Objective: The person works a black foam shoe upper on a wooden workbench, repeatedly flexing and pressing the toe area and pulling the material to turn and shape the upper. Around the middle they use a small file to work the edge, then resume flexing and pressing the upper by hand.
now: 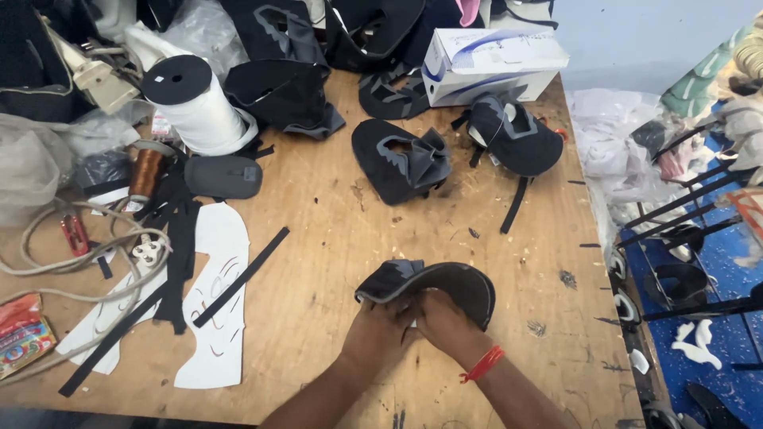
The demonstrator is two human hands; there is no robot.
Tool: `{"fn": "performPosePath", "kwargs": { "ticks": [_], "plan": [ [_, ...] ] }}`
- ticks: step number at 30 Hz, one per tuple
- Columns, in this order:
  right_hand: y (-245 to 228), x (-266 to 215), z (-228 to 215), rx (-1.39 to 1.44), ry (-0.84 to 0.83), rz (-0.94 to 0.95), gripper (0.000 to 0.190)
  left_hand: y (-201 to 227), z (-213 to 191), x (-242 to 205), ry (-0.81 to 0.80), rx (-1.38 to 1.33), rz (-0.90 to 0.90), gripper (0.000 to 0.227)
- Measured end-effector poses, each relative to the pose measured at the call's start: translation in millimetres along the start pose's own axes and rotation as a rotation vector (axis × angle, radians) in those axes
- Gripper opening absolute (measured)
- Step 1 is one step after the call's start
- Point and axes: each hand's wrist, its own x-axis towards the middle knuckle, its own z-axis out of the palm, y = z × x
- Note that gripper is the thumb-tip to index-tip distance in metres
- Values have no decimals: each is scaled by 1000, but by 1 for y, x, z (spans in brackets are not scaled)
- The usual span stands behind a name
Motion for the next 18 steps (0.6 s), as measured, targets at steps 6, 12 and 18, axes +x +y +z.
{"fn": "performPosePath", "kwargs": {
  "ticks": [6, 12, 18],
  "plan": [
    [-7, -31, 23, -313, 174, -80, 32, 3, -8, 18, -122, -237, -132, 30],
    [-5, -51, 43, -376, 188, -164, 34, -55, -8, 39, -448, -102, -42, 24],
    [-6, -44, 31, -297, -80, 47, 26, -53, -37, 24, -435, -95, -266, 47]
  ]
}}
